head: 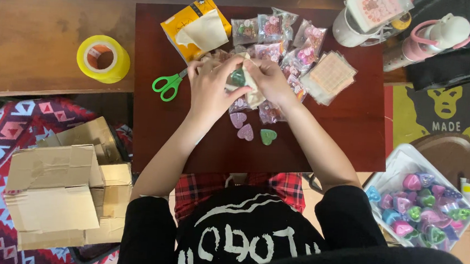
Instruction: The person picks up heart-shaped items from a tray and places them into small plastic bags. They then put the items and small cards into a cloth bag before removing them and placing them back on the table.
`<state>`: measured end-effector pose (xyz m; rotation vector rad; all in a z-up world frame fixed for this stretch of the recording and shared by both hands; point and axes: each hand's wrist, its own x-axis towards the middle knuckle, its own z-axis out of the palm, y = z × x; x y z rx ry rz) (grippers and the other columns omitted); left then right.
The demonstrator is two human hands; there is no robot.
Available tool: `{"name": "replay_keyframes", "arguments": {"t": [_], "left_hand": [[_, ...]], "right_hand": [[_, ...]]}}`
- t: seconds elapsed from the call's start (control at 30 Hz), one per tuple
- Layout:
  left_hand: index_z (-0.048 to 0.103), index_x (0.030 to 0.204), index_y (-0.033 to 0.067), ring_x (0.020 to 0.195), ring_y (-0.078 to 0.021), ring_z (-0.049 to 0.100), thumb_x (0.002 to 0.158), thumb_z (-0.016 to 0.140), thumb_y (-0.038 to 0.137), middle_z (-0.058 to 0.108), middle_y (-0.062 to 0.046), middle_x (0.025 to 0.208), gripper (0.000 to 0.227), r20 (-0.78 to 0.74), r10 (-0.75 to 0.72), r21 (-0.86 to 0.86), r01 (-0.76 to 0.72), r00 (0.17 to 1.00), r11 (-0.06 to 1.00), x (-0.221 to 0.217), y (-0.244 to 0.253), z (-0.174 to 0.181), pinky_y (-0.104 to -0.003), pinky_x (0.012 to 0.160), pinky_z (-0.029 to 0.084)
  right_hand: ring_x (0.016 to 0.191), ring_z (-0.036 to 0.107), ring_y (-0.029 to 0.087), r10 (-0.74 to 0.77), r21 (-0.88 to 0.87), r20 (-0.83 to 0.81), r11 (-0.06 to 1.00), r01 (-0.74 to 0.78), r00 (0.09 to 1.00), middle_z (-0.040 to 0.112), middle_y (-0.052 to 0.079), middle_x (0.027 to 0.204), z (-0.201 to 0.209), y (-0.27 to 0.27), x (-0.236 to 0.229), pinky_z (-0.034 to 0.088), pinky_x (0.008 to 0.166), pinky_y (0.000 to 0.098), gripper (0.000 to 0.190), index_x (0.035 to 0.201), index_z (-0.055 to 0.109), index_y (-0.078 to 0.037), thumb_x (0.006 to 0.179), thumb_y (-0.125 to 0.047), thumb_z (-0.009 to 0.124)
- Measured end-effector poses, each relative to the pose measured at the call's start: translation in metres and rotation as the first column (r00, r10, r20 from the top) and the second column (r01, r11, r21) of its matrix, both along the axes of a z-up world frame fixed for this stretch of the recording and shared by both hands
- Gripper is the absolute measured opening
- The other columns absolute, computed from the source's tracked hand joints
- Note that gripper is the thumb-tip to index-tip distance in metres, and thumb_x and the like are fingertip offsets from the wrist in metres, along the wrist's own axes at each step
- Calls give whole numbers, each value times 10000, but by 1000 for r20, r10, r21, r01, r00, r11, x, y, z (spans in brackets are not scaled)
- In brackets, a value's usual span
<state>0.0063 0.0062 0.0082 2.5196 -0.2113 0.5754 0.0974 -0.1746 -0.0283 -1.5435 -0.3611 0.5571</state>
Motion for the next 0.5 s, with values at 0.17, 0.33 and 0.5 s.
{"name": "replay_keyframes", "arguments": {"t": [0.17, 0.33, 0.5], "left_hand": [[614, 1278, 146, 1051, -241, 682, 717, 931, 395, 747, -46, 1103, 690, -213, -53, 86, 72, 976, 994, -10, 21, 15, -515, 1031, 339], [602, 1129, 80, 1009, -301, 694, 568, 988, 342, 734, -88, 1049, 729, -662, 33, 185, 121, 749, 975, -21, 39, -3, -529, 925, 454], [597, 1120, 70, 1058, -335, 641, 566, 1001, 360, 678, -125, 1061, 745, -580, -28, 213, 185, 814, 960, -24, 16, 11, -519, 882, 453]], "right_hand": [[736, 679, 155, -42, 63, 187, 998, 31, 981, 740, 97, 947, -2, -9, 12, 583, 643, 296, 287, 1190, 715, 5, 1098, -224, 569], [681, 708, 162, -166, 203, -183, 958, 203, 969, 737, 66, 886, 31, -17, 19, 612, 606, 307, 255, 1113, 684, -32, 1053, -236, 542], [809, 705, 157, -213, 328, -285, 895, 304, 934, 728, 84, 980, -11, -21, 34, 598, 714, 300, 220, 1139, 700, -15, 1076, -198, 595]]}}
